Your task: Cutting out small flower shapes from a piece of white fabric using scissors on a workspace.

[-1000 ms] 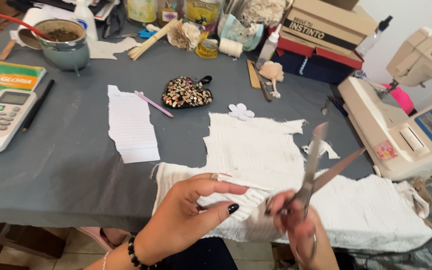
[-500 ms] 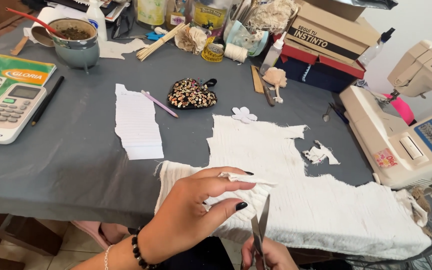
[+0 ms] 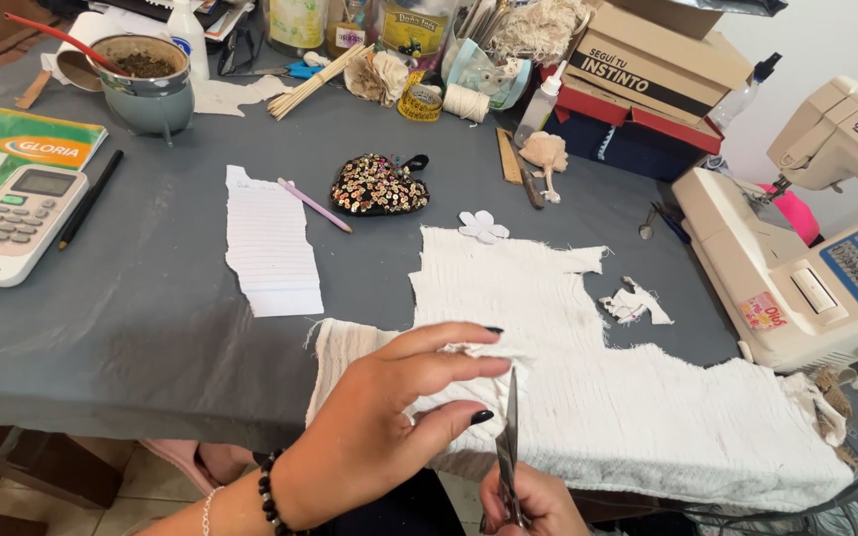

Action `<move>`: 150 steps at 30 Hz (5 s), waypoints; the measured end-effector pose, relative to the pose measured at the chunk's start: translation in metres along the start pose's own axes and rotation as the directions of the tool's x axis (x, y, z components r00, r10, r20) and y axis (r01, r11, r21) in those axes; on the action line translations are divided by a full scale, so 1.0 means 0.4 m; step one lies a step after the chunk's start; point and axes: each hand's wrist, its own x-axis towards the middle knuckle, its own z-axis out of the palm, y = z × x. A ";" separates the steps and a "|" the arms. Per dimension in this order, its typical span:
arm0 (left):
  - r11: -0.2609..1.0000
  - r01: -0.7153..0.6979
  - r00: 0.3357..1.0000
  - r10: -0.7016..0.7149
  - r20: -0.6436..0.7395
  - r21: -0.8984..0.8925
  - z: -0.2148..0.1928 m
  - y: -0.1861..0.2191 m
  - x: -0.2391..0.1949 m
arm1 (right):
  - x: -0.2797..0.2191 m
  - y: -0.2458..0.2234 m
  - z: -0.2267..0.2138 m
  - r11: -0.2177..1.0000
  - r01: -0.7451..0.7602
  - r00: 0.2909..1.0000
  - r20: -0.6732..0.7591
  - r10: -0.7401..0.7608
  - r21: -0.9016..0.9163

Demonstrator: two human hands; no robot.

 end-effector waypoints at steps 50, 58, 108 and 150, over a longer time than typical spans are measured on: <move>0.826 0.255 0.594 -0.544 -0.592 -0.503 0.209 -0.025 -0.053 | 0.066 0.018 0.115 0.884 0.055 0.994 -0.109 -0.005 0.464; 0.778 0.276 0.556 -0.608 -0.567 -0.564 0.224 -0.052 -0.052 | 0.069 0.072 0.112 0.927 0.139 0.977 -0.203 -0.070 0.348; 0.990 0.138 0.965 -0.141 0.219 0.031 -0.075 0.030 0.068 | -0.017 0.010 -0.064 0.956 0.052 0.997 -0.045 -0.068 -0.288; 0.950 0.169 0.712 -0.301 0.634 0.261 -0.078 0.031 0.175 | -0.009 -0.023 -0.146 0.934 0.226 0.959 0.230 -0.164 -0.278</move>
